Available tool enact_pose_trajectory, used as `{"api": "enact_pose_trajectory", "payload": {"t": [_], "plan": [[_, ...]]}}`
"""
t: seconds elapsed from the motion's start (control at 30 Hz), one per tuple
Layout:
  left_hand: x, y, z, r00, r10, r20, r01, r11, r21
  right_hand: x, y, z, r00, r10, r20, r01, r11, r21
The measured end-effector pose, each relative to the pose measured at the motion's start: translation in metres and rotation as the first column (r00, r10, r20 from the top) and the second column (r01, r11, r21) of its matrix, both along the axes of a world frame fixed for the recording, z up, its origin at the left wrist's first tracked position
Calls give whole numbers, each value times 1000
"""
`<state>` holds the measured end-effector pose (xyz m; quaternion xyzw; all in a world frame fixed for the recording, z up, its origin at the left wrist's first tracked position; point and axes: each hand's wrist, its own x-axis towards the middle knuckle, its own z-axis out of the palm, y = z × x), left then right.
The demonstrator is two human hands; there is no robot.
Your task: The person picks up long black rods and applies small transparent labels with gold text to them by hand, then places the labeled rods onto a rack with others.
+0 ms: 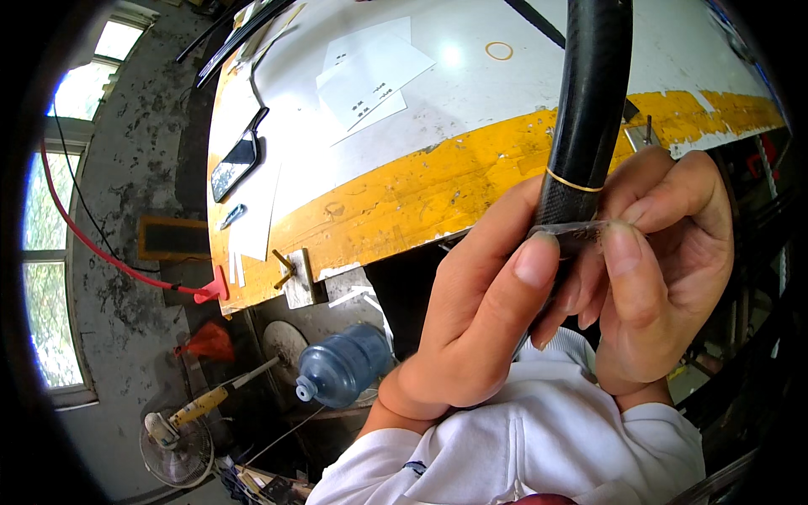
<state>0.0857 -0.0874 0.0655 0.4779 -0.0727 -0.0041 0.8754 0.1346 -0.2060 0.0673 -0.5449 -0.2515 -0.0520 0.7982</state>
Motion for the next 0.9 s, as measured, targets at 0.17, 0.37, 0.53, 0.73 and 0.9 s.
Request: {"api": "enact_pose_trajectory", "payload": {"t": [0.17, 0.37, 0.53, 0.73, 0.9], "plan": [[-1, -1, -1, 1000, 10, -4, -10, 1000, 3, -1, -1, 0, 1000, -9, -2, 9, 999, -31], [0, 1, 1, 1000, 4, 3, -4, 1000, 17, 0, -2, 0, 1000, -15, 5, 15, 999, -49], [0, 1, 1, 1000, 13, 15, -13, 1000, 17, -1, 0, 1, 1000, -16, -7, 15, 999, -48], [1, 2, 0, 1000, 22, 14, -22, 998, 56, -1, -1, 0, 1000, -7, -22, 7, 999, -36], [5, -4, -3, 999, 40, -37, -42, 997, -72, 0, -2, -3, 998, 31, -52, -32, 999, -2]]}}
